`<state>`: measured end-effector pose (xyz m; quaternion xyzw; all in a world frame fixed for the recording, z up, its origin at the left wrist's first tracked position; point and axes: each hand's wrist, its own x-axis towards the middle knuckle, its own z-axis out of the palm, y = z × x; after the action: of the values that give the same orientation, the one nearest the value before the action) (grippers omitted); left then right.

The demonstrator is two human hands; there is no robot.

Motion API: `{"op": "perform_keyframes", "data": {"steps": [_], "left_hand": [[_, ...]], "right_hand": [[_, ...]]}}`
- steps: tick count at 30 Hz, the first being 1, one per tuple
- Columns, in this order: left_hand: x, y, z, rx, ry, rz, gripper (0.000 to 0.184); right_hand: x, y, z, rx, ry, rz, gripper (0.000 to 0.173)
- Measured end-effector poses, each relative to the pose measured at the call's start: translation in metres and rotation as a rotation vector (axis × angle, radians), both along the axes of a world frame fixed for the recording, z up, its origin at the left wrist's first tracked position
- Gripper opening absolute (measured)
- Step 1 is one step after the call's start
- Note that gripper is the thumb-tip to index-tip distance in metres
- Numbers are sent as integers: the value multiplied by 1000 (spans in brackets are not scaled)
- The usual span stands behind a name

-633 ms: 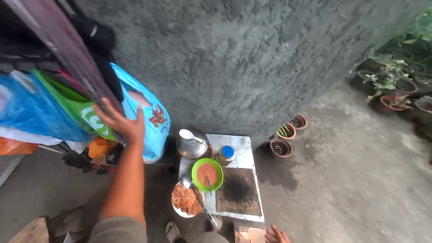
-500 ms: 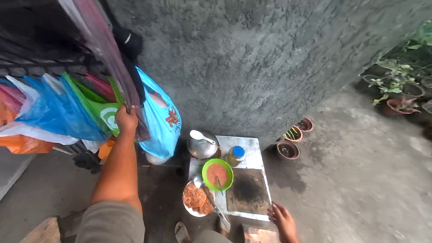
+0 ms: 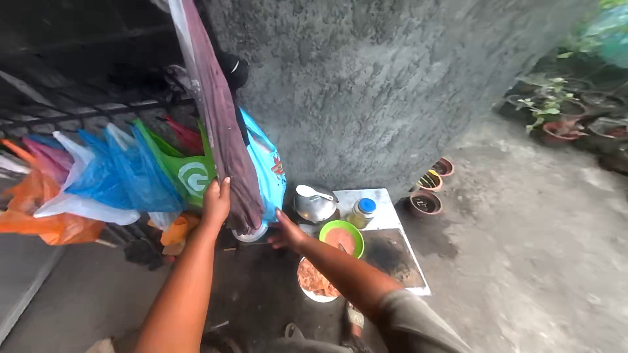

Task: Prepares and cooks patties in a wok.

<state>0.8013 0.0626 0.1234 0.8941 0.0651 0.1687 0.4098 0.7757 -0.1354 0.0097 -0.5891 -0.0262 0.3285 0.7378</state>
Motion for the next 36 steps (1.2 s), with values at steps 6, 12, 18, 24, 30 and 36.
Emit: {"op": "perform_keyframes", "data": {"steps": [6,12,18,24,30,36], "left_hand": [[-22,-3,-25,-24,-143,-22,35],[-57,-13,-44,-649,-61,-131,44],[-62,-48,-39,-519,-84,120,30],[-54,-27,-63,-392,-193,166,24],[-57,5,-96,-326,-201,170,44],[-85,1,-150,-456,18,249,66]], "right_hand": [[21,77,71,212,-245,-225,37],[2,92,73,61,-406,-314,34],[-8,91,61,-305,-532,-412,41],[-56,78,-11,-349,-689,-294,42],[-132,-37,-143,-586,-475,158,47],[-99,-197,-220,-979,-26,-201,51]]}}
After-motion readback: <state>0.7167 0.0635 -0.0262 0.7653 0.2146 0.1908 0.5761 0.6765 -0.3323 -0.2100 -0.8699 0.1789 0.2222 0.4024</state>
